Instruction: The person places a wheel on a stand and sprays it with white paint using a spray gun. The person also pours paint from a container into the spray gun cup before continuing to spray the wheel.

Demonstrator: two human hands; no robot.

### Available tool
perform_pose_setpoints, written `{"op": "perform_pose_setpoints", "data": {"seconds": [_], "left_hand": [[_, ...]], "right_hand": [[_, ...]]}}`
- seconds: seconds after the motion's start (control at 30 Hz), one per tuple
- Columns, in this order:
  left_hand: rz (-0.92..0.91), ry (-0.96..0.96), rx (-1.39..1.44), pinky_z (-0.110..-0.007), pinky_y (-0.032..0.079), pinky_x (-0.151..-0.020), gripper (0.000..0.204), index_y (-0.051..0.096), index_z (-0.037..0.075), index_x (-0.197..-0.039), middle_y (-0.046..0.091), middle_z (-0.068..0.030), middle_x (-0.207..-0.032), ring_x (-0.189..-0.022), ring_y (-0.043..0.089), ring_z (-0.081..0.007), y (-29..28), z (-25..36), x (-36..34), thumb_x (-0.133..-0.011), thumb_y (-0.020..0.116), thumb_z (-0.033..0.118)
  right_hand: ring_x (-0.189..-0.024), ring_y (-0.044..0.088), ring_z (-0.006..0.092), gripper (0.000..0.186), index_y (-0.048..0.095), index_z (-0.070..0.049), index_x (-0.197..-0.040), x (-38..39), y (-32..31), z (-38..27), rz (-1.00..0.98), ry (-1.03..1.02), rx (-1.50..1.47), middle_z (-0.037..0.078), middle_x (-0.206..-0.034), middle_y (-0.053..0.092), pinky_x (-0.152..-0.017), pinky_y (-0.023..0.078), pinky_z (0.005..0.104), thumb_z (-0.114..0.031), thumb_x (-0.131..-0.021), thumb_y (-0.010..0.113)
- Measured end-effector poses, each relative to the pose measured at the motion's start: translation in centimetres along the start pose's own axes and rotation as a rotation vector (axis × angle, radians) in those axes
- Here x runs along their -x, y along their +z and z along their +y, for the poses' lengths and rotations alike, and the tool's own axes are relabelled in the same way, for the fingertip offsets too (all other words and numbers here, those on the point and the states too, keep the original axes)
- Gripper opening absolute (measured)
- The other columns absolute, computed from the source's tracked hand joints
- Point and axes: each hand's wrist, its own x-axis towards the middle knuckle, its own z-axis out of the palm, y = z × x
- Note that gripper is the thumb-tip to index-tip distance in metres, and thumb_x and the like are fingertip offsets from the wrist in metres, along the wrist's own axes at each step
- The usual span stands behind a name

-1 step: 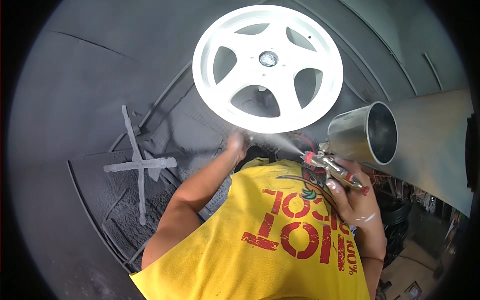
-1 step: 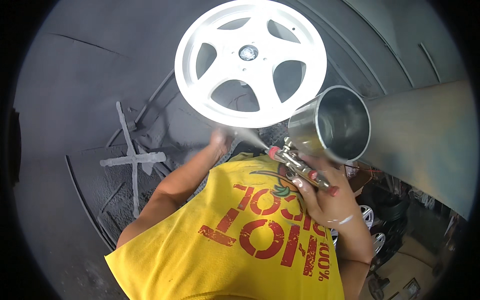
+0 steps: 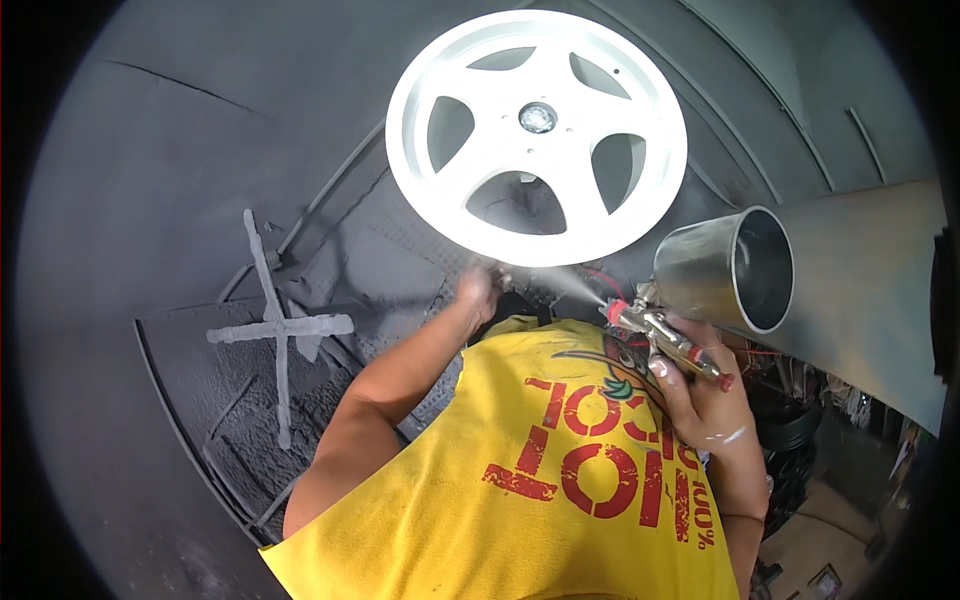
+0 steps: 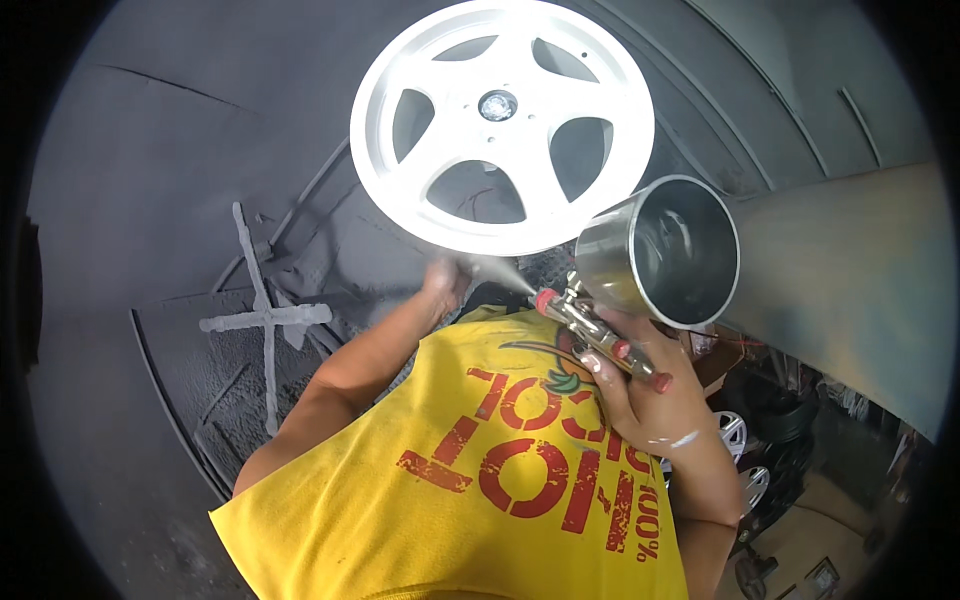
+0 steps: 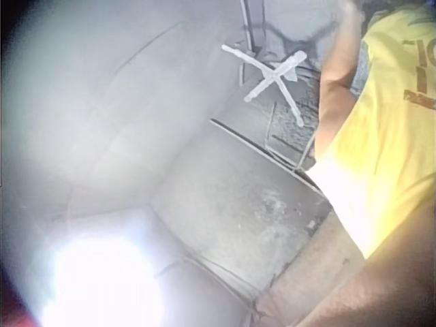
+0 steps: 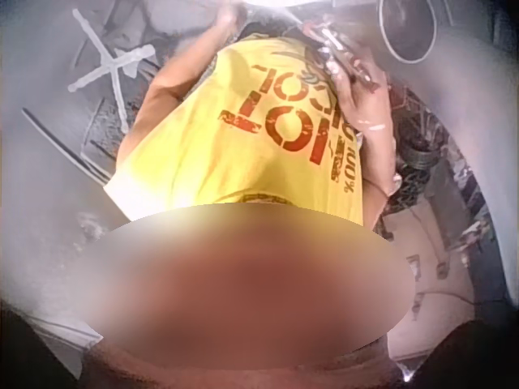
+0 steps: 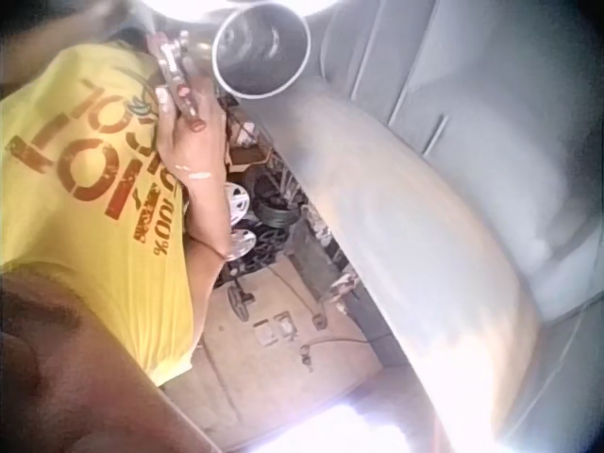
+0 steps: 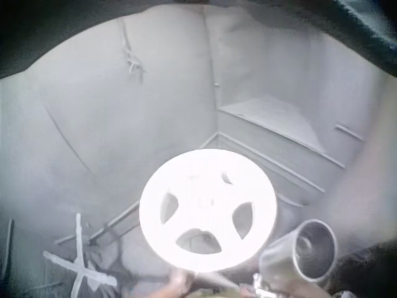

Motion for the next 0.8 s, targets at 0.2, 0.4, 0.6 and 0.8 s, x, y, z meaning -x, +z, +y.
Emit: {"op": "perform_pose_setpoints", "data": {"seconds": [0.2, 0.4, 0.6, 0.8], "left_hand": [[-0.088, -0.194, -0.231, -0.029, 0.047, -0.069, 0.013, 0.056, 0.008, -0.108, 0.061, -0.0029, -0.094, -0.079, 0.059, -0.0145, 0.9, 0.7, 2.0, -0.101, 0.048, 0.015], [0.038, 0.068, -0.094, -0.033, 0.047, -0.072, 0.019, 0.058, 0.006, -0.105, 0.063, -0.0061, -0.089, -0.081, 0.059, -0.0174, -1.9, 4.4, -1.3, -0.1, 0.044, 0.017], [0.218, 0.202, -0.021, -0.035, 0.046, -0.07, 0.025, 0.058, 0.007, -0.106, 0.061, -0.0061, -0.087, -0.076, 0.055, -0.0173, -0.8, 7.1, -2.0, -0.102, 0.038, 0.022], [0.079, 0.112, 0.026, -0.035, 0.046, -0.069, 0.022, 0.056, 0.011, -0.111, 0.06, -0.0041, -0.091, -0.079, 0.057, -0.016, -1.2, 1.5, -1.7, -0.104, 0.041, 0.026]], "right_hand": [[-0.096, 0.066, 0.0352, 0.038, 0.052, 0.004, -0.128, 0.3, 0.0, 0.9, 0.182, 0.188, 0.056, 0.022, -0.11, 0.065, -0.085, 0.051, 0.0404, -0.008, -0.094, 0.063], [-0.084, 0.065, 0.0262, 0.036, 0.048, 0.003, -0.131, -0.9, -2.8, 1.0, 0.314, 0.274, 0.221, 0.016, -0.092, 0.066, -0.08, 0.052, 0.0353, -0.001, -0.096, 0.056], [-0.091, 0.069, 0.0348, 0.036, 0.05, 0.002, -0.129, -0.7, -2.5, 1.5, 0.236, 0.102, 0.138, 0.02, -0.101, 0.069, -0.08, 0.052, 0.0389, -0.005, -0.095, 0.059], [-0.103, 0.065, 0.0411, 0.037, 0.055, 0.0, -0.126, 0.0, -2.3, 0.0, -0.05, 0.172, 0.039, 0.021, -0.113, 0.067, -0.089, 0.049, 0.0428, -0.012, -0.093, 0.065]]}}
